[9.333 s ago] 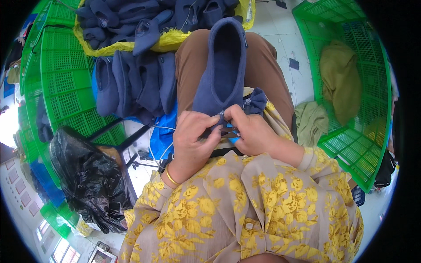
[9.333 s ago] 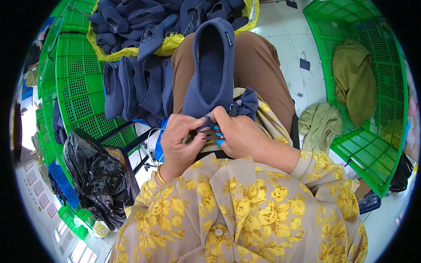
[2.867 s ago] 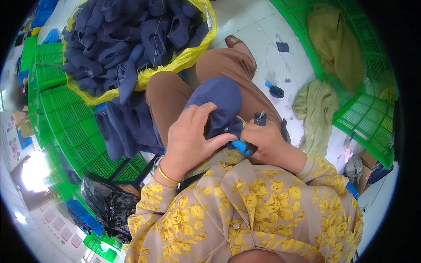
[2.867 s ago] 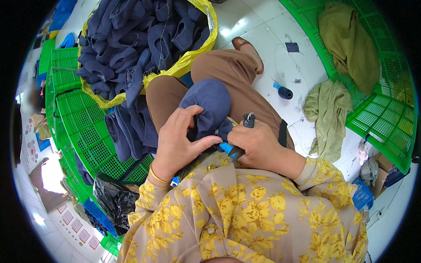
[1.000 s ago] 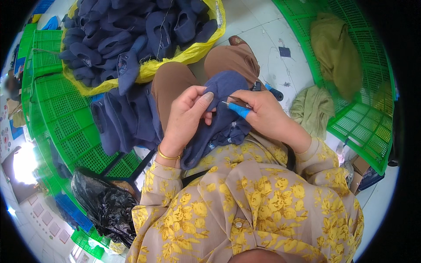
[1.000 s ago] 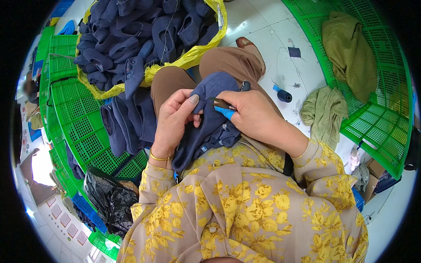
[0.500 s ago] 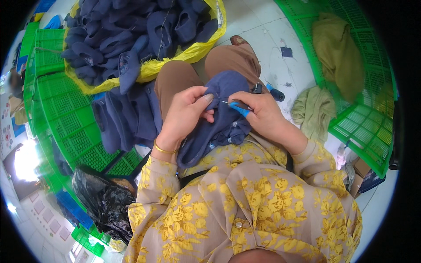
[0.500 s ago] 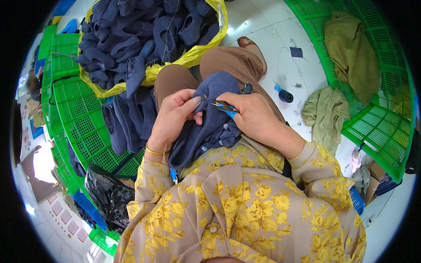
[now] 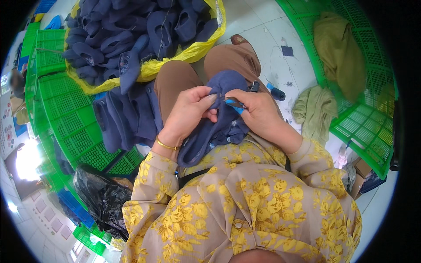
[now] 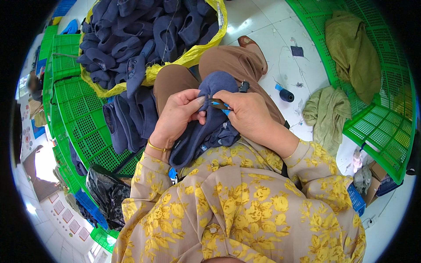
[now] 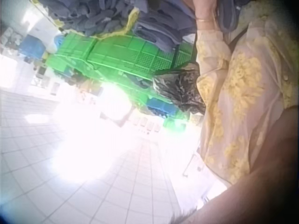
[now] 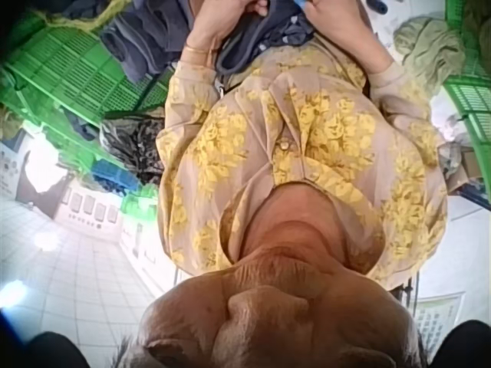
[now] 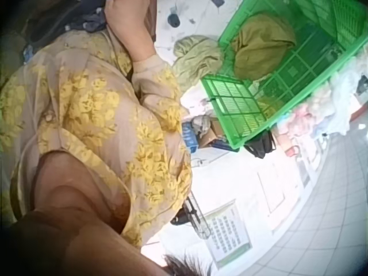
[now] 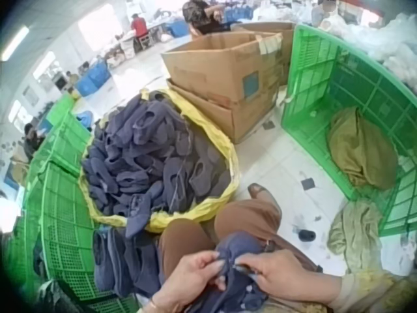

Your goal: The person sits on the floor and trims loose threads and fabric from dark blue slippers using a small blue tool. They handle the slippers one at a time, picking them from a yellow basket, trimming edges, and placing them back.

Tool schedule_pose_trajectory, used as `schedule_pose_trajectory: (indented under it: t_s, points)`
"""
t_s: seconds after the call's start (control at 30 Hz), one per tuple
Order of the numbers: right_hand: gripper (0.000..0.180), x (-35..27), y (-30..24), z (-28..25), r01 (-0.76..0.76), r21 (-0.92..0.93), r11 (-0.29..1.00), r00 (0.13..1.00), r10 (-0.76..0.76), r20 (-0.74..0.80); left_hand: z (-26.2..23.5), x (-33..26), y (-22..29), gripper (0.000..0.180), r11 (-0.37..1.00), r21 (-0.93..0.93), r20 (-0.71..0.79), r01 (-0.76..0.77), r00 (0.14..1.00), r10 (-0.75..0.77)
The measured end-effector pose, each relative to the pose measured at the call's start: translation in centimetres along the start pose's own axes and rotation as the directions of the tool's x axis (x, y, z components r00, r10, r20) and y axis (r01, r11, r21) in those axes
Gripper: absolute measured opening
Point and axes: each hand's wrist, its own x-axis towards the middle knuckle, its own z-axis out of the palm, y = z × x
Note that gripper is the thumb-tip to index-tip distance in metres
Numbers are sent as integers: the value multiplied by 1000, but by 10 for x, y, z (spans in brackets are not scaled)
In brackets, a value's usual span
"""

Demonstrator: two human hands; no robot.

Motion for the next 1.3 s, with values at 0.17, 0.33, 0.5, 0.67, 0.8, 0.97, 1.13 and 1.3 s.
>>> schedule_pose_trajectory:
  t_s: [0.17, 0.33, 0.5, 0.67, 0.8, 0.97, 1.13, 1.3]
  points:
    - [38, 1, 4, -7, 4, 10, 1000, 998, -5, 70, 1, -3, 4, 15, 1000, 1, -4, 9, 1000, -9]
    - [37, 5, 8, -15, 40, 3, 999, 989, -40, 143, 1, 0, 6, 15, 999, 29, 19, 41, 999, -41]
    - [37, 8, 7, -12, 71, -7, 997, 990, -70, 119, 0, 1, 4, 15, 999, -11, 43, 34, 999, -33]
    - [29, 7, 4, -6, 59, -70, 996, 996, -53, 75, 1, 0, 2, 14, 998, -52, 39, 22, 999, -20]
    - [25, 4, -1, -7, -12, -133, 991, 996, 23, 83, 1, -2, 2, 14, 997, -71, 38, 13, 999, -10]
    - [23, 3, -3, -3, 1, -151, 988, 998, 9, 66, 1, -1, -6, 14, 989, -148, 45, -23, 999, 29]
    - [21, 6, -11, -1, -54, -211, 976, 995, 70, 70, 2, -2, -8, 14, 981, -191, 27, -38, 999, 44]
    - [20, 7, -18, 4, -98, -244, 965, 993, 110, 35, 4, -3, -11, 14, 985, -164, -3, -54, 999, 54]
